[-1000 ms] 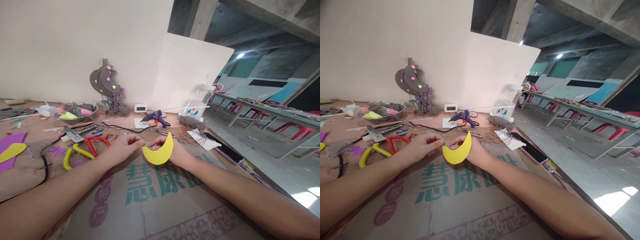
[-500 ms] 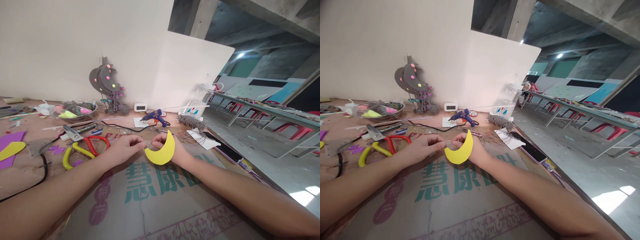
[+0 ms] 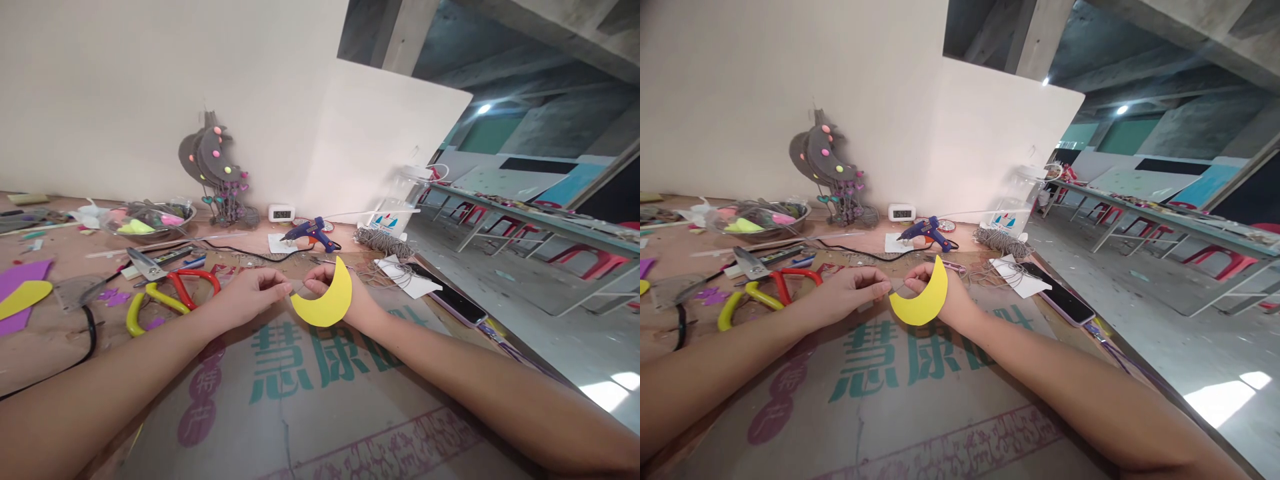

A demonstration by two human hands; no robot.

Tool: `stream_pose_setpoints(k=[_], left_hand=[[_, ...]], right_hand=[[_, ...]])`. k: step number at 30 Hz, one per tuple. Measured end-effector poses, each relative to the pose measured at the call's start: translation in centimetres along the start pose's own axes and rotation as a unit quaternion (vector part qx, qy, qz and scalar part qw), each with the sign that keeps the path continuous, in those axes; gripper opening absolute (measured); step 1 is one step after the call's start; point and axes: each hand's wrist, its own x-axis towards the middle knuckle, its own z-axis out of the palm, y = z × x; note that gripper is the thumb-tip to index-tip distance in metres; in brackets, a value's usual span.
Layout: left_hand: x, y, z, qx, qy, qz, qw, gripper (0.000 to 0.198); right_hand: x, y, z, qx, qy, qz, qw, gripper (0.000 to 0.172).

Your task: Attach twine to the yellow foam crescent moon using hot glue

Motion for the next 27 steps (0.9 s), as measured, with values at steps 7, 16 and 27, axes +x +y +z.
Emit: stream_pose_setpoints(k=[7, 16, 27], left_hand=[[0.4, -0.4, 0.0, -0.056, 0.095, -0.005, 0.994, 0.027], [0.7, -0.9, -0.1, -0.106, 0.144, -0.005, 0.984, 0.029], [0.5, -0.6, 0.0, -0.082, 0.103, 0.026, 0.991, 0.035]], right_hand=[[-0.2, 0.1, -0.1, 0.065, -0.014, -0.024, 0.997, 0.028], [-0.6, -0.4, -0.8, 0.135, -0.023, -0.01, 0.991, 0.032], [-0.6, -0.5, -0.4, 0.098, -0.037, 0.062, 0.993, 0.036]])
